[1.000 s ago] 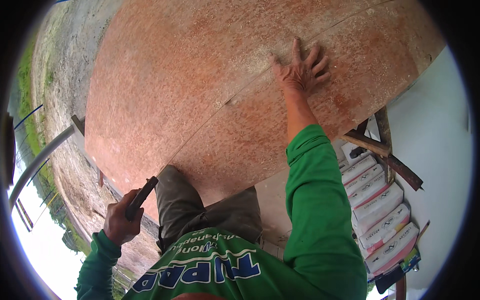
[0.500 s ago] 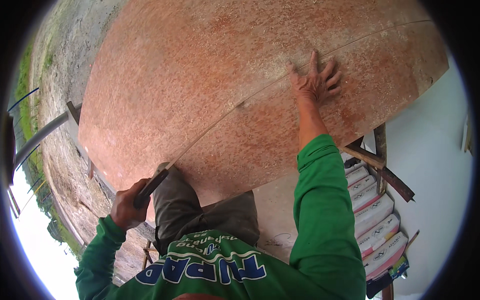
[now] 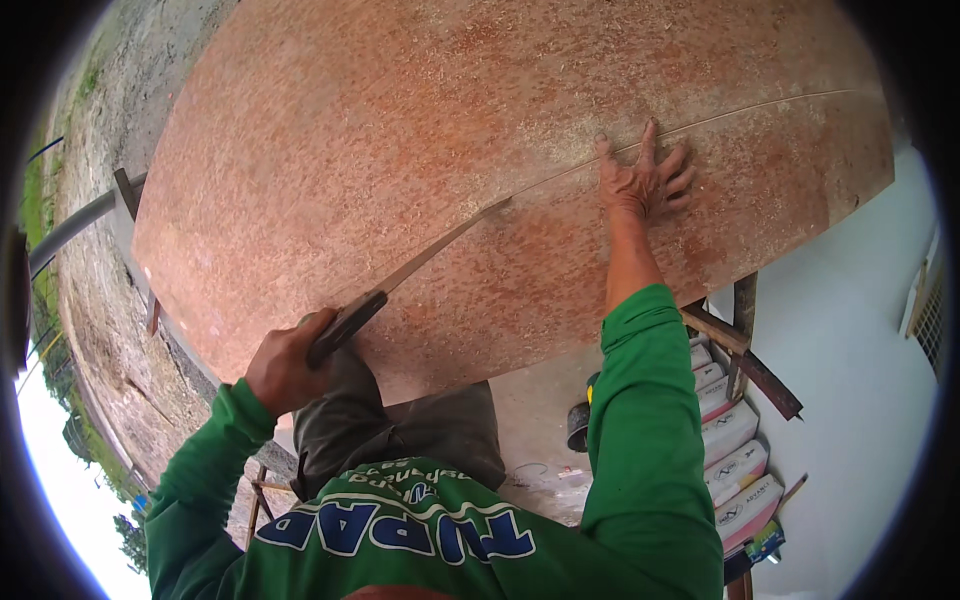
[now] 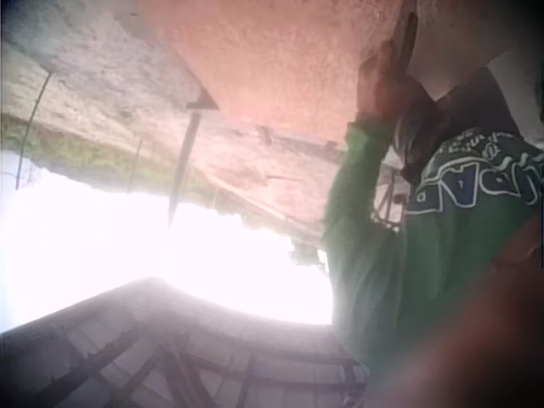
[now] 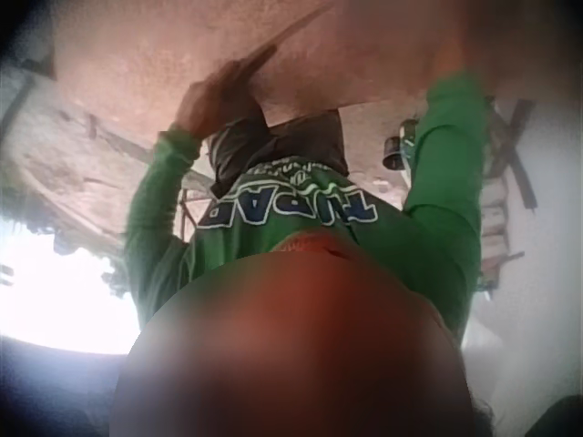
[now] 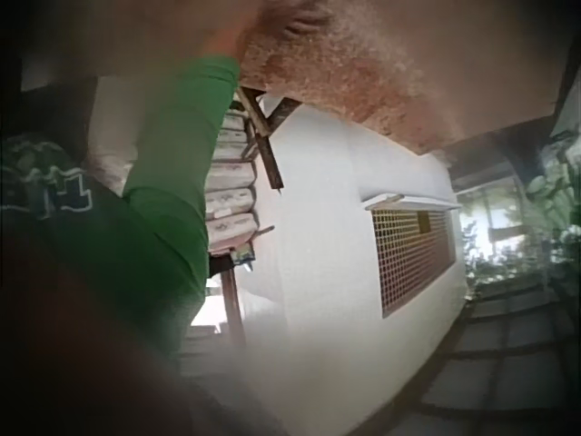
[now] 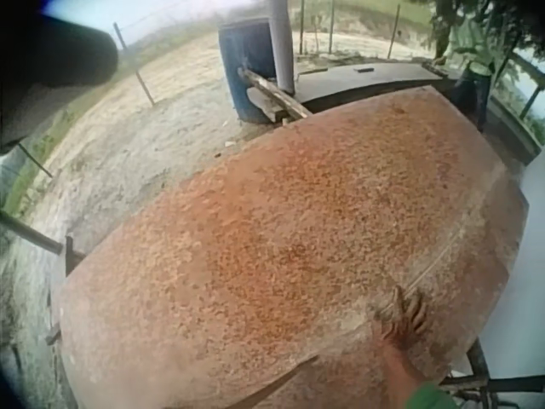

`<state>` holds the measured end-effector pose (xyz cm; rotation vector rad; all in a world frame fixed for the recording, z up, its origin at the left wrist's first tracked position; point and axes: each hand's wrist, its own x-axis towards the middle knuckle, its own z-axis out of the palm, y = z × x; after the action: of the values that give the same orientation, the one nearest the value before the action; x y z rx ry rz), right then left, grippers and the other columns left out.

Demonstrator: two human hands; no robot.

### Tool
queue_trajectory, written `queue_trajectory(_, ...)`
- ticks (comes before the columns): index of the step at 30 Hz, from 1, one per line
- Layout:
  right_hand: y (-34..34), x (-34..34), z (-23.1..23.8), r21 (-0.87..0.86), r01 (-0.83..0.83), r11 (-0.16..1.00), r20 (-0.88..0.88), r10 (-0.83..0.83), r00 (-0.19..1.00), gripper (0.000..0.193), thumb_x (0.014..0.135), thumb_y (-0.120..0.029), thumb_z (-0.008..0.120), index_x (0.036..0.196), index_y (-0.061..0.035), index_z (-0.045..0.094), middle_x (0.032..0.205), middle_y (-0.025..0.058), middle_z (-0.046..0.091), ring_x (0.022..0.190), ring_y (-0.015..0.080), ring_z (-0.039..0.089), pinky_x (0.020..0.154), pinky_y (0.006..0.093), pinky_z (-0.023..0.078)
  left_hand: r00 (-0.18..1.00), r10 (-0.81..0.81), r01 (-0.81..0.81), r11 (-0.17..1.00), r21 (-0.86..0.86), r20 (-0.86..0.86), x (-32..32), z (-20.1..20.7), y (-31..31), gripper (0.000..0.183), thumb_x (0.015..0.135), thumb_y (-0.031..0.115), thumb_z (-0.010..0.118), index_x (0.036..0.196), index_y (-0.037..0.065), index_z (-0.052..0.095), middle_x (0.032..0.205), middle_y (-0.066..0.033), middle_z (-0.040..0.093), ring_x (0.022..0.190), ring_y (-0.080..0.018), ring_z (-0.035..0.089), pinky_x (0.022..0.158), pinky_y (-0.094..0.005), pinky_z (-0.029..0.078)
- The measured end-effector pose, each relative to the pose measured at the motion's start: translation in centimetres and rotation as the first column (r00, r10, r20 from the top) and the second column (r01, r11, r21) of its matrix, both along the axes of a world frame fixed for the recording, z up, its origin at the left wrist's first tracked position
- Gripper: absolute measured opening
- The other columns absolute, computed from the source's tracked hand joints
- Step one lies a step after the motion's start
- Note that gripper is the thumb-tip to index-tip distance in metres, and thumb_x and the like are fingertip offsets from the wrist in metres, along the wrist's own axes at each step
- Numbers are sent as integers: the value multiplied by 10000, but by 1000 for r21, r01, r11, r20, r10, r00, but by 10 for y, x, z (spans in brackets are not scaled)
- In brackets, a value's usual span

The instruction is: The person cuts through a sheet of plywood by hand.

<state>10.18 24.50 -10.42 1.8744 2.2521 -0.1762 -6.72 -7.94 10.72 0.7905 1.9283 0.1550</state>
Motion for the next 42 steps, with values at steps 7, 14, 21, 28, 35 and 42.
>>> queue_trajectory(7,5,-6,0,57,-30,998,-16,31,999,822,638,-740,505,1344,-363,317,1454,90,90,1319,359,57,1014,573,80,1000,-25,25,995,95,2,-7,-15,-18,438,686,26,579,1117,50,509,762,-204,600,653,-365,600,572,-399,482)
queue_trajectory(14,-7,-19,-9,20,-19,1000,32,18,999,831,636,-751,497,1350,-382,288,1461,80,71,1319,346,66,1013,555,87,999,-38,43,989,139,-37,13,-100,79,370,714,51,538,1082,58,512,678,-239,565,644,-401,573,562,-455,453)
queue_trajectory(21,2,3,-7,65,-43,997,7,43,999,823,650,-757,478,1354,-383,276,1458,94,71,1318,364,50,1008,570,79,998,9,-13,998,-55,-58,-12,56,-31,499,648,57,604,1136,63,503,748,-216,606,689,-370,612,584,-413,489)
queue_trajectory(28,-8,-25,0,67,-98,993,-134,106,985,809,653,-753,481,1347,-385,292,1455,95,87,1317,369,51,1008,576,74,992,-83,95,987,132,-91,12,-110,104,279,766,96,537,1039,40,536,642,-243,552,610,-387,580,538,-434,447)
queue_trajectory(35,-3,4,-9,109,-66,992,-145,82,986,783,656,-733,491,1341,-411,287,1456,74,87,1317,375,43,1010,593,60,996,-50,43,994,-102,-71,0,50,27,386,718,38,597,1096,32,518,791,-212,619,715,-352,625,622,-384,496)
queue_trajectory(42,-1,0,-2,95,-61,994,-156,75,985,749,679,-711,487,1338,-416,287,1455,54,97,1315,378,36,1004,604,53,988,-135,122,979,-161,-75,8,1,76,343,730,68,607,1061,28,529,753,-223,605,683,-353,618,614,-380,485)
